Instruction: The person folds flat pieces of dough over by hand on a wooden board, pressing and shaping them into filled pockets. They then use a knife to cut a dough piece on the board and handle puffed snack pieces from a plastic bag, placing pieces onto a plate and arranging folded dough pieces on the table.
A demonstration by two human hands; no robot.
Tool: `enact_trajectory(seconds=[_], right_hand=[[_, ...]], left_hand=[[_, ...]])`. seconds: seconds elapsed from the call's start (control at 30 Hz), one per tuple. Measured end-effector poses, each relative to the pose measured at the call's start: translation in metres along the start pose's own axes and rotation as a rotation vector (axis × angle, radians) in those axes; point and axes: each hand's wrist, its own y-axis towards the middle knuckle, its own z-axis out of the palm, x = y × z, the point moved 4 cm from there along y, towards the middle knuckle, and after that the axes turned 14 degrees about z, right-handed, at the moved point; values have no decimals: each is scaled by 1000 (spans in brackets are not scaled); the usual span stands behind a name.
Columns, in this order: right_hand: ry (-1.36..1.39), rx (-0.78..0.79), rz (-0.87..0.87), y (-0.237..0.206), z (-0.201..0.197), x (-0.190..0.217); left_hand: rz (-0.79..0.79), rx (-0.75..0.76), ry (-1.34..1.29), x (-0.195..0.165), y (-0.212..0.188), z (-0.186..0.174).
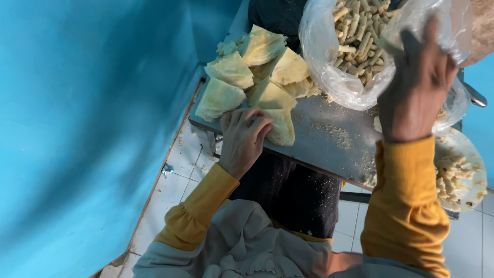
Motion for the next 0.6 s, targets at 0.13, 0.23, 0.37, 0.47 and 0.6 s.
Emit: enact_trajectory(seconds=[0.13, 0.23, 0.37, 0.47, 0.6], right_hand=[[502, 214, 141, -21, 23, 47], [812, 435, 164, -84, 32, 98], [802, 574, 549, -114, 59, 90], [884, 753, 720, -114, 83, 69], [1588, 756, 991, -122, 98, 49]], left_hand=[[8, -55, 14, 1, 10, 5], [-14, -42, 28, 4, 13, 13], [-38, -64, -133, 3, 5, 23], [55, -129, -99, -1, 0, 25], [192, 29, 49, -2, -2, 29]])
